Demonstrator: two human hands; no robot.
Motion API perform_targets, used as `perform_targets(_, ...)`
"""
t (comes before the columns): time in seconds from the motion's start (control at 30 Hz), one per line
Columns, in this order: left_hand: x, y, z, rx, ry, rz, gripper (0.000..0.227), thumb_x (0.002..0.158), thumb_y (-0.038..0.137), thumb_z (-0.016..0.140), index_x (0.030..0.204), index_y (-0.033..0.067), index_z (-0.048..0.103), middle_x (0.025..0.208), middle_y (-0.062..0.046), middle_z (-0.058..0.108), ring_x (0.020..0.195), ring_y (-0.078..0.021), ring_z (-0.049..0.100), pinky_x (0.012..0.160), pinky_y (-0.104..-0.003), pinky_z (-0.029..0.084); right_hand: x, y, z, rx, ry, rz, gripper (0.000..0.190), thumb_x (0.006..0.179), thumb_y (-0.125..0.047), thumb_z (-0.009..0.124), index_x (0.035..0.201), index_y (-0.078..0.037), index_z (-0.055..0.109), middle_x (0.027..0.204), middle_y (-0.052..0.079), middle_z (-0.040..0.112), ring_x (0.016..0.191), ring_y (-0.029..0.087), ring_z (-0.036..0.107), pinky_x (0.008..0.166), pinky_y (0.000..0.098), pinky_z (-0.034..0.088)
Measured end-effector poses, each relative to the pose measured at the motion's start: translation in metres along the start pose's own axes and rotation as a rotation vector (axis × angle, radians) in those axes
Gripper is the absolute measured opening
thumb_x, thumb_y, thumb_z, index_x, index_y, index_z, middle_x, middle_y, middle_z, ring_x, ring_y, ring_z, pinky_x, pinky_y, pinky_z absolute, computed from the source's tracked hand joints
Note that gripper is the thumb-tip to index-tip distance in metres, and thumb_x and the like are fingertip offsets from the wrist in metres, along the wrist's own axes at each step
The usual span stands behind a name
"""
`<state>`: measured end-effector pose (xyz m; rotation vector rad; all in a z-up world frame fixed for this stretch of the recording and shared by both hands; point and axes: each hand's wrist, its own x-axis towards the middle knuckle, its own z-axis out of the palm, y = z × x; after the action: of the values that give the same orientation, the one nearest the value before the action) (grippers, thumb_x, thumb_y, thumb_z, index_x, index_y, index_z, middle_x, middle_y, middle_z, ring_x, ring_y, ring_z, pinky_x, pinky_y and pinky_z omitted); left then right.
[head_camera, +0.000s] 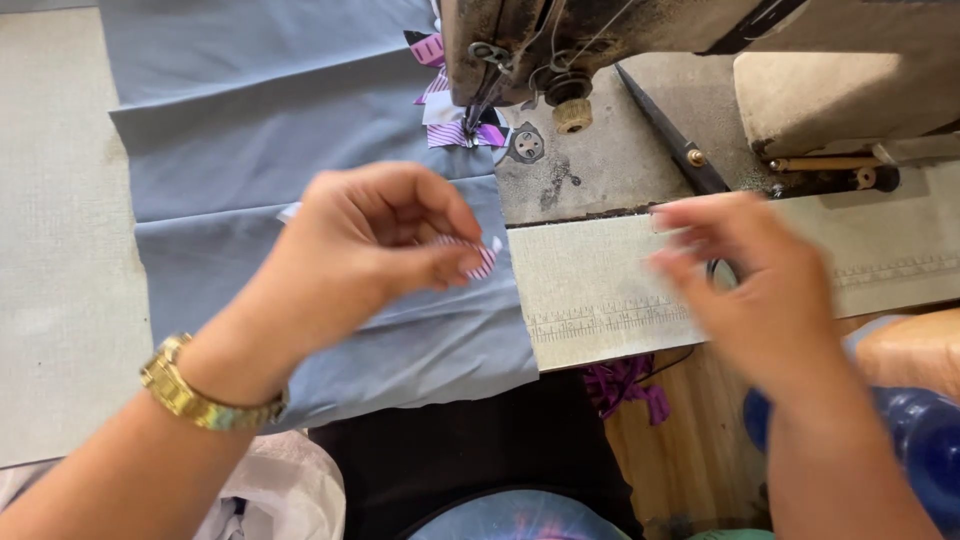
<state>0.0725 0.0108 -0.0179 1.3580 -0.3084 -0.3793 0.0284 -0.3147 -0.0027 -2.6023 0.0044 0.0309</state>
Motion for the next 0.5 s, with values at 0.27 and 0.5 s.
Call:
perform_targets(0.27, 0.001, -0.019, 0.013, 0.072, 0.078, -0.092, 0.010, 0.092, -0.002, 0.085, 0.097, 0.0033, 0.078, 0.080, -0.001, 0.074, 0.069, -0.0035, 0.062, 0.062, -0.018, 0.053, 0.034, -0.047, 0.076, 0.953, -0.354, 0.010, 0.029, 0.083, 0.001, 0.091, 0.109, -0.001, 0.080, 0.084, 0.009, 0.079, 0.072, 0.012, 0.073, 0.063, 0.0250, 0.067)
perform_targets(0.5, 0.036, -0.020, -0.030, 0.510, 0.177, -0.110, 0.014, 0.089, 0.009, 0.091, 0.102, 0.0097, 0.085, 0.083, 0.003, 0.080, 0.062, -0.0024, 0.056, 0.053, -0.020, 0.048, 0.093, -0.050, 0.071, 0.403, -0.242, -0.008, 0.008, 0.094, -0.014, 0.090, 0.101, -0.018, 0.089, 0.079, 0.000, 0.082, 0.059, 0.007, 0.065, 0.051, 0.0190, 0.052)
